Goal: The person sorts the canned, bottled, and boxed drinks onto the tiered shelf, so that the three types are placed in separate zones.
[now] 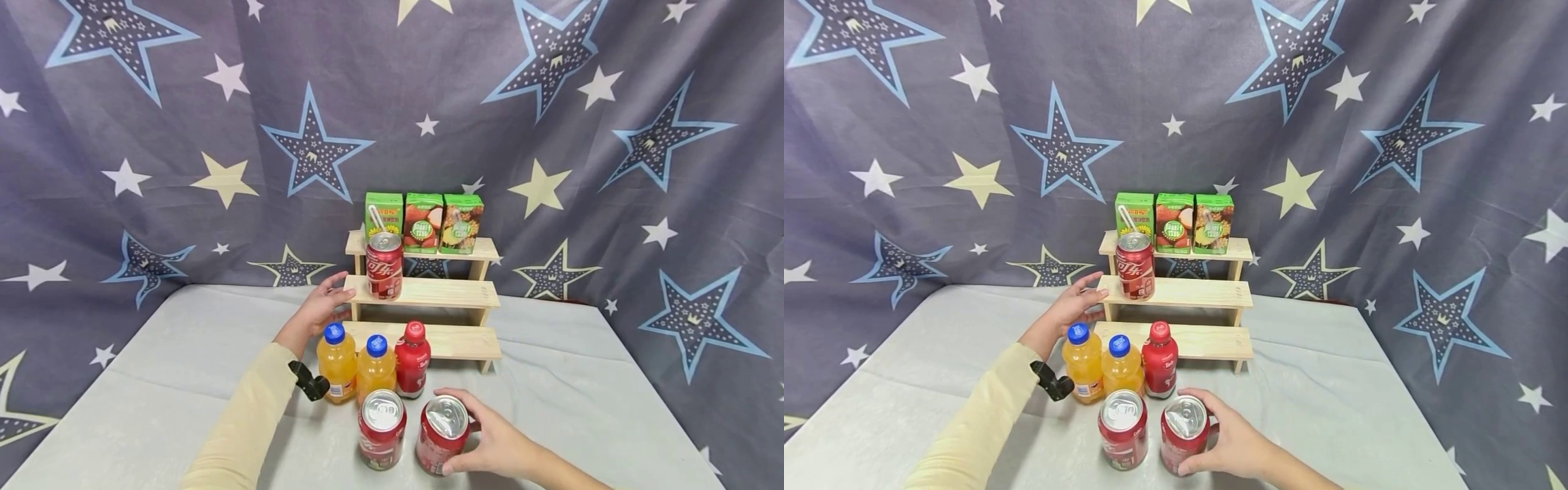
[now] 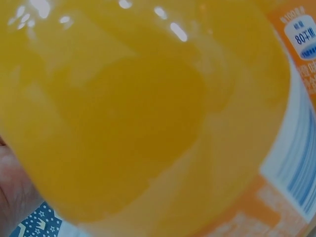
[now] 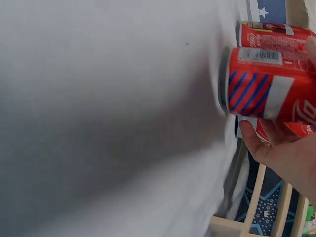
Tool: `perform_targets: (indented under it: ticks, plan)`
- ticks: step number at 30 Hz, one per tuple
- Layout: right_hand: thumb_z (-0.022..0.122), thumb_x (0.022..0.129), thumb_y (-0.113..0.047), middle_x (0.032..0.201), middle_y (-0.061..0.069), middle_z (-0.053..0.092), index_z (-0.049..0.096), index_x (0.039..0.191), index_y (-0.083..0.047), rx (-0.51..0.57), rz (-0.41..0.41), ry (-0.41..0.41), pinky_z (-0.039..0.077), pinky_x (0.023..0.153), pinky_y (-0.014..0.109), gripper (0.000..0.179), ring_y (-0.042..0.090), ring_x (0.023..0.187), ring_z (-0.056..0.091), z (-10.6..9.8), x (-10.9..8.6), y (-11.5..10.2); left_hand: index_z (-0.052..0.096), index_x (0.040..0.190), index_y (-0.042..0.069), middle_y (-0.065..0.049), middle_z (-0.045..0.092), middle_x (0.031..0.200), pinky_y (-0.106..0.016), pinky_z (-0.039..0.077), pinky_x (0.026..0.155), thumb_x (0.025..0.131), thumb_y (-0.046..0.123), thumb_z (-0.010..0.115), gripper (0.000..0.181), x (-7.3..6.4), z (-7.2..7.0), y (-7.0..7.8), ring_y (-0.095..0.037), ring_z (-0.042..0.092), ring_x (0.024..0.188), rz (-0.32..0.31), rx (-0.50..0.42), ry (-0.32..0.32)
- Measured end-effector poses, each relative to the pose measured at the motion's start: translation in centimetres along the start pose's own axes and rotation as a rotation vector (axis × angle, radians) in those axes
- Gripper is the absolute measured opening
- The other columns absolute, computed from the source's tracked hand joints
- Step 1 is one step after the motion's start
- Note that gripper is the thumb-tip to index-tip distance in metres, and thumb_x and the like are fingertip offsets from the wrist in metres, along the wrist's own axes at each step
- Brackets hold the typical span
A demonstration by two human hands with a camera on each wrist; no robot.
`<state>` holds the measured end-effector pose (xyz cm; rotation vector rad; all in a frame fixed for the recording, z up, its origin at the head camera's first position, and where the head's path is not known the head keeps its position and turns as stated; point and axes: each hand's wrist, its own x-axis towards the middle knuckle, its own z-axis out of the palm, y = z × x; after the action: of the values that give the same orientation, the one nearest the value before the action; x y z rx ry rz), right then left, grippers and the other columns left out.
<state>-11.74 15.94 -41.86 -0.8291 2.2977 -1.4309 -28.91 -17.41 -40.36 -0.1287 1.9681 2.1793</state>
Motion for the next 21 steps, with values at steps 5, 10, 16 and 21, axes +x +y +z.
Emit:
perform_targets:
  ticks: [5,10,16,21]
  plan:
    - [0.084,0.068,-0.026,0.125,0.004,0.057,0.039,0.137,-0.014,0.027,0.048,0.020,0.050,0.083,0.024,0.083,0.003,0.107,0.053,0.63,0.18,0.16,0.020,0.149,0.018,-0.021,0.029,0.149,-0.055,0.032,0.109,0.094,0.012,0.054,0.065,-0.08,-0.08,0.03,-0.039,0.038,0.131,-0.003,-0.006,-0.001]
    - [0.083,0.069,-0.023,0.126,0.007,0.055,0.039,0.136,-0.015,0.066,0.096,0.042,0.050,0.081,0.025,0.080,0.004,0.107,0.054,0.89,0.18,0.13,0.020,0.149,0.018,-0.022,0.029,0.149,-0.055,0.032,0.109,0.094,0.012,0.054,0.065,-0.10,-0.09,0.02,-0.040,0.038,0.131,-0.002,0.003,-0.002]
    - [0.083,0.069,-0.022,0.127,0.007,0.055,0.040,0.135,-0.017,0.090,0.128,0.070,0.050,0.082,0.026,0.078,0.006,0.108,0.054,0.95,0.18,0.05,0.020,0.149,0.019,-0.022,0.029,0.149,-0.055,0.031,0.109,0.094,0.014,0.055,0.065,-0.01,-0.10,0.00,-0.040,0.037,0.131,-0.006,0.009,-0.003]
    - [0.083,0.069,-0.021,0.126,0.007,0.056,0.041,0.135,-0.013,0.099,0.128,0.094,0.050,0.082,0.025,0.078,0.006,0.106,0.054,0.93,0.13,0.04,0.020,0.149,0.019,-0.022,0.029,0.149,-0.055,0.031,0.109,0.094,0.014,0.055,0.065,-0.03,-0.08,0.05,-0.040,0.037,0.131,-0.007,0.011,-0.002]
